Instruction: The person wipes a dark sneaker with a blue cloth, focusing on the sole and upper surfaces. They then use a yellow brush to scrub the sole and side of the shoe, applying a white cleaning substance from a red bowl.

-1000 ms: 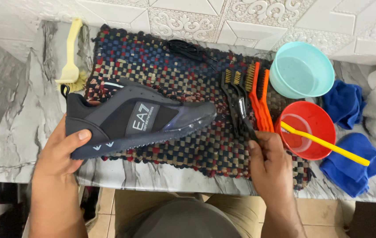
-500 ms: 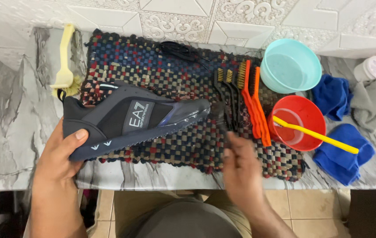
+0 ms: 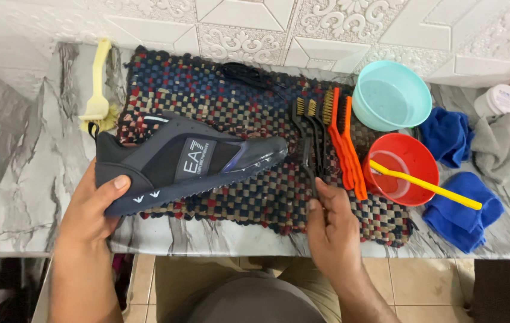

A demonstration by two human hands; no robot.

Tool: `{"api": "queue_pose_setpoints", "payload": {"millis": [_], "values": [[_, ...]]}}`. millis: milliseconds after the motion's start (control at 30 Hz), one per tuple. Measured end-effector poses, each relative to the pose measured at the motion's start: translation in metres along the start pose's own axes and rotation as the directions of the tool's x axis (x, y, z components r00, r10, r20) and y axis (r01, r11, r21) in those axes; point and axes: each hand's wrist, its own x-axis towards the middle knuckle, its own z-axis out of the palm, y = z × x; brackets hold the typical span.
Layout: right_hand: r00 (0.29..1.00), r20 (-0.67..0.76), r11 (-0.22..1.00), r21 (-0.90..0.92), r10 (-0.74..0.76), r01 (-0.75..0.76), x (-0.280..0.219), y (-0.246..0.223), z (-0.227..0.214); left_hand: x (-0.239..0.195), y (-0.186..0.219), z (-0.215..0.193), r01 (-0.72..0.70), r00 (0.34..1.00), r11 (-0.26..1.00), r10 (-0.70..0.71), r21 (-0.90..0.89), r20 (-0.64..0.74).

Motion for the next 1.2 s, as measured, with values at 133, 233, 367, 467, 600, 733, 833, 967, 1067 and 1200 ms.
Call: {"api": "queue_pose_setpoints", "payload": {"millis": [133, 233, 367, 467, 600, 733, 833, 967, 1067, 1200], "values": [[0.995, 0.100, 0.997, -0.076, 0.012, -0.005, 0.004, 0.005, -0.004, -0.002, 0.005, 0.006, 0.006, 1.000, 1.000, -0.006, 0.011, -0.012], [0.997, 0.070, 0.983, -0.185, -0.011, 0.024, 0.005, -0.006, -0.019, -0.004, 0.005, 0.006, -0.034, 0.999, 0.999, 0.034, 0.007, 0.013], [0.904, 0.132, 0.858, -0.284, -0.407, 0.428, -0.003, -0.013, -0.036, -0.015, 0.016, 0.018, -0.081, 0.997, 0.995, 0.080, 0.055, 0.014], [0.799, 0.255, 0.721, -0.344, -0.545, 0.602, 0.008, -0.037, -0.041, -0.031, 0.034, 0.037, -0.131, 0.991, 0.972, 0.133, 0.194, 0.000], [0.682, 0.245, 0.617, -0.296, -0.689, 0.729, 0.007, -0.054, -0.024, -0.053, 0.053, 0.061, -0.094, 0.995, 0.975, 0.097, 0.199, -0.004], [0.775, 0.238, 0.731, -0.258, -0.586, 0.632, 0.017, -0.046, -0.030, -0.060, 0.063, 0.068, -0.101, 0.995, 0.946, 0.104, 0.308, 0.006], [0.817, 0.101, 0.778, -0.258, -0.568, 0.573, 0.019, -0.042, -0.044, -0.062, 0.064, 0.071, -0.104, 0.993, 0.950, 0.113, 0.295, -0.015], [0.740, 0.051, 0.734, -0.103, -0.670, 0.672, -0.008, -0.035, -0.019, -0.066, 0.065, 0.081, -0.063, 0.995, 0.946, 0.086, 0.318, -0.058], [0.757, 0.119, 0.754, -0.080, -0.642, 0.652, 0.014, -0.004, -0.010, -0.064, 0.054, 0.069, -0.133, 0.989, 0.921, 0.149, 0.366, -0.015], [0.806, -0.002, 0.780, -0.252, -0.592, 0.572, 0.034, 0.002, -0.030, -0.053, 0.044, 0.052, -0.104, 0.993, 0.940, 0.118, 0.325, -0.022]]}}
